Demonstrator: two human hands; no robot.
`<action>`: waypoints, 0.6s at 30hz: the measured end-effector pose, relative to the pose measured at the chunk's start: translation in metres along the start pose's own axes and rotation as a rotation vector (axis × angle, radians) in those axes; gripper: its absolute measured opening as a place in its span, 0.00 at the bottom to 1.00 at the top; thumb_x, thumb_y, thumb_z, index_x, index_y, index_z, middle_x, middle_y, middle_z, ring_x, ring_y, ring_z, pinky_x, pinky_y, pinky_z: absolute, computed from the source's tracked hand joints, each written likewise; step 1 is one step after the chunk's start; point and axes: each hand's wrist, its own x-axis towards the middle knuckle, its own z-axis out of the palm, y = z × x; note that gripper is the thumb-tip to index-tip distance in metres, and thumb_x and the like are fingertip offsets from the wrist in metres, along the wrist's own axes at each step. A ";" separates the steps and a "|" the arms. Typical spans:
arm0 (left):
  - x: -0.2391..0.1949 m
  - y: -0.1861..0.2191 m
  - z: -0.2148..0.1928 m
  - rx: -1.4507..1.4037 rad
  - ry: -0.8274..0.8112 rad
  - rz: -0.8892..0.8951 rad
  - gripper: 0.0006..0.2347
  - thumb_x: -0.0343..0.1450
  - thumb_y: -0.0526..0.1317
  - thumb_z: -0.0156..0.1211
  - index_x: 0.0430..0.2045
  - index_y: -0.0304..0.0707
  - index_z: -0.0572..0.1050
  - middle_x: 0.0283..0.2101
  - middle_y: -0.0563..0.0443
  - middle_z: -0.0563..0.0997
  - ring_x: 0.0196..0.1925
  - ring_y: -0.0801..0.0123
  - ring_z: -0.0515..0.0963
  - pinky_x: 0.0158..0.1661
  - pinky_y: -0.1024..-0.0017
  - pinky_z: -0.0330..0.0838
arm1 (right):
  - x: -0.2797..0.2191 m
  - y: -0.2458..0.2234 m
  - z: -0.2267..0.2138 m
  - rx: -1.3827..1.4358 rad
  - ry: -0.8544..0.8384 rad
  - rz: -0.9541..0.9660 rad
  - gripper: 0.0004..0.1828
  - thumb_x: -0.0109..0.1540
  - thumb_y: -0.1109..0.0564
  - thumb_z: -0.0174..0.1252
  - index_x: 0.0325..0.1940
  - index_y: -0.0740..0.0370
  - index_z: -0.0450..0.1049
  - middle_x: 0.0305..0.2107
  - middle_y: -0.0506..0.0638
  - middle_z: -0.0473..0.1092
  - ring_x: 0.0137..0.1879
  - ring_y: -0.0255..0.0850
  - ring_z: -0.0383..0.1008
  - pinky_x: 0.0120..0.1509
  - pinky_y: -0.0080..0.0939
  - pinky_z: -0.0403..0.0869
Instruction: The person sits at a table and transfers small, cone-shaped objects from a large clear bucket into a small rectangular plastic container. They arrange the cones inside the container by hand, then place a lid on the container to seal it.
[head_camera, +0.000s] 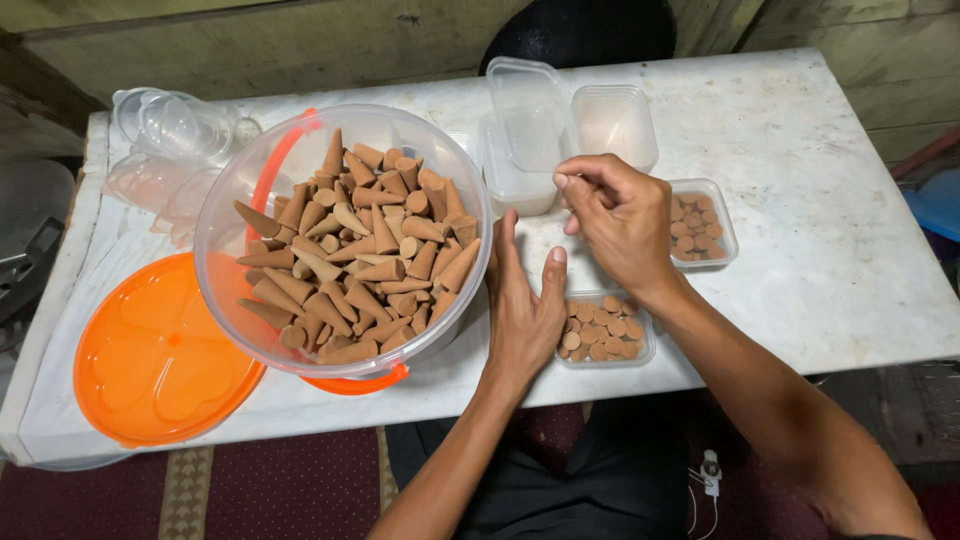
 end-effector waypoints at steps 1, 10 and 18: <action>-0.003 0.002 -0.001 0.000 -0.005 0.003 0.30 0.78 0.46 0.47 0.72 0.26 0.48 0.71 0.22 0.55 0.76 0.32 0.51 0.71 0.42 0.47 | -0.005 -0.006 -0.007 -0.002 0.005 -0.001 0.06 0.67 0.69 0.58 0.45 0.67 0.80 0.22 0.57 0.74 0.23 0.36 0.76 0.26 0.32 0.73; -0.022 0.005 -0.006 -0.025 -0.019 0.145 0.28 0.79 0.47 0.42 0.72 0.25 0.49 0.69 0.28 0.60 0.70 0.39 0.61 0.67 0.52 0.60 | -0.108 0.008 -0.101 0.391 -0.148 0.487 0.06 0.67 0.66 0.54 0.47 0.70 0.71 0.19 0.56 0.70 0.21 0.37 0.72 0.28 0.33 0.71; -0.029 0.014 -0.004 0.022 -0.060 0.155 0.13 0.79 0.44 0.48 0.52 0.37 0.75 0.42 0.55 0.80 0.39 0.74 0.74 0.45 0.75 0.69 | -0.129 -0.007 -0.110 0.180 -0.123 0.574 0.12 0.71 0.51 0.51 0.52 0.62 0.66 0.23 0.48 0.62 0.28 0.35 0.61 0.36 0.33 0.63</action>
